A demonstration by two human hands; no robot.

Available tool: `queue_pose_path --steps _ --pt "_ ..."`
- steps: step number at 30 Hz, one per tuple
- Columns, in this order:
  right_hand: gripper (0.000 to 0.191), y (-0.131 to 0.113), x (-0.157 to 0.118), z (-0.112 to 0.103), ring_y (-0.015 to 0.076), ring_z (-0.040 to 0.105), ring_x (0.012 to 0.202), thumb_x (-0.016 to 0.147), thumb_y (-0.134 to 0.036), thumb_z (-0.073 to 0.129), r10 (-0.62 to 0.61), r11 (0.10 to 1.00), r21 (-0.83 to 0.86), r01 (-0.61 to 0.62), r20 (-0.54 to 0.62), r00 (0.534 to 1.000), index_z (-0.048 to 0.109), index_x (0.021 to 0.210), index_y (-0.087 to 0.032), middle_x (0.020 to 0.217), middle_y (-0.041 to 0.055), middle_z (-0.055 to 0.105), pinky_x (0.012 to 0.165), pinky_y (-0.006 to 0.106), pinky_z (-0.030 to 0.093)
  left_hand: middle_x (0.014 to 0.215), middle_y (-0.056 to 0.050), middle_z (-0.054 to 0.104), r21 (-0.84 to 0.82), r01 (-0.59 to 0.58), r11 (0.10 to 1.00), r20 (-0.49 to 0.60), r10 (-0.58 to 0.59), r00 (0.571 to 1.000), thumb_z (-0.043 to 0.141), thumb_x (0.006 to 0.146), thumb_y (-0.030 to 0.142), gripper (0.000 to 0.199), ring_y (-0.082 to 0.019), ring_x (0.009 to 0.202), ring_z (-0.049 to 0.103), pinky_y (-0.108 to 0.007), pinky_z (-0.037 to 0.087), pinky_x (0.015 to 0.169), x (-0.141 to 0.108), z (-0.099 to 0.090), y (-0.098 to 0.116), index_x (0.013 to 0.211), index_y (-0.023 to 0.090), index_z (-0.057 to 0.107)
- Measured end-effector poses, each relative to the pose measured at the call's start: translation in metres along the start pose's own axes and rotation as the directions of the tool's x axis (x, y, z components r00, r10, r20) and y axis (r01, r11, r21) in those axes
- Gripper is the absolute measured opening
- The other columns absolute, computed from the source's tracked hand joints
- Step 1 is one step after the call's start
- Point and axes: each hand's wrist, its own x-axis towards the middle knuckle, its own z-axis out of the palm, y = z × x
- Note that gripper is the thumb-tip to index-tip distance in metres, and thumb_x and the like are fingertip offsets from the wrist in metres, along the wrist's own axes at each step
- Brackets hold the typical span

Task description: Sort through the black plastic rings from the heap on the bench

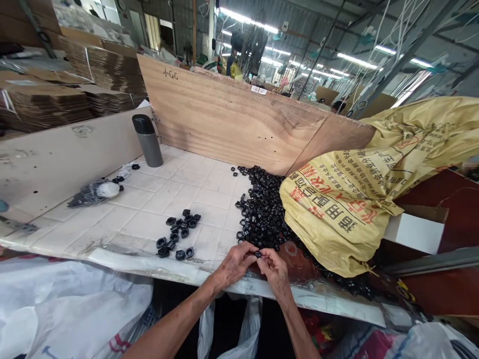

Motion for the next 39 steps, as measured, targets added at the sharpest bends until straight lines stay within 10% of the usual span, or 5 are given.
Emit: queue_pose_path --steps 8,11,16,23,39 --pt "0.035 -0.013 -0.001 -0.006 0.0084 0.040 0.039 0.089 -0.048 0.058 0.083 0.990 0.096 -0.101 0.178 0.981 0.063 0.073 -0.017 0.052 -0.0050 0.050 0.039 0.020 0.032 0.112 -0.010 0.065 0.240 -0.252 0.937 0.185 0.211 0.960 0.041 0.096 0.015 0.030 -0.023 0.107 0.061 -0.037 0.050 0.095 -0.031 -0.008 0.024 0.122 0.022 0.056" --pt "0.035 -0.003 0.001 -0.003 0.0107 0.046 0.046 0.091 -0.045 0.057 -0.019 0.998 -0.064 0.019 0.000 1.000 0.064 0.070 -0.018 0.056 -0.0023 0.055 0.044 0.021 0.038 0.100 -0.006 0.066 0.290 -0.202 0.936 0.251 0.129 0.959 0.056 0.092 0.027 0.017 -0.022 0.094 0.064 -0.032 0.051 0.085 -0.041 -0.018 0.040 0.107 0.023 0.064" --pt "0.023 0.018 0.009 0.004 0.0167 0.058 0.063 0.088 -0.033 0.059 -0.206 0.931 -0.349 0.102 -0.275 0.939 0.071 0.103 -0.018 0.079 0.0033 0.065 0.062 0.028 0.050 0.091 -0.005 0.061 0.536 0.070 0.841 -0.152 0.015 0.988 0.056 0.092 0.029 0.010 -0.018 0.070 0.062 -0.032 0.051 0.070 -0.016 -0.022 0.021 0.093 0.020 0.061" --pt "0.027 0.017 0.011 0.011 0.0233 0.063 0.087 0.090 -0.022 0.055 -0.263 0.847 -0.516 0.129 -0.194 0.945 0.067 0.114 -0.020 0.101 0.0096 0.061 0.078 0.036 0.054 0.104 -0.007 0.062 0.710 0.130 0.692 -0.173 -0.008 0.985 0.057 0.089 0.024 0.014 -0.023 0.085 0.067 -0.032 0.052 0.073 0.008 -0.017 -0.010 0.103 0.021 0.056" --pt "0.027 0.001 0.000 0.001 0.0223 0.067 0.102 0.084 -0.033 0.070 -0.060 0.989 0.124 0.075 -0.119 0.991 0.068 0.108 -0.020 0.111 0.0102 0.067 0.087 0.034 0.058 0.086 -0.001 0.069 0.176 0.107 0.979 -0.040 -0.102 0.994 0.060 0.083 0.021 0.026 -0.016 0.075 0.067 -0.027 0.055 0.071 0.001 -0.024 0.006 0.108 0.020 0.059"
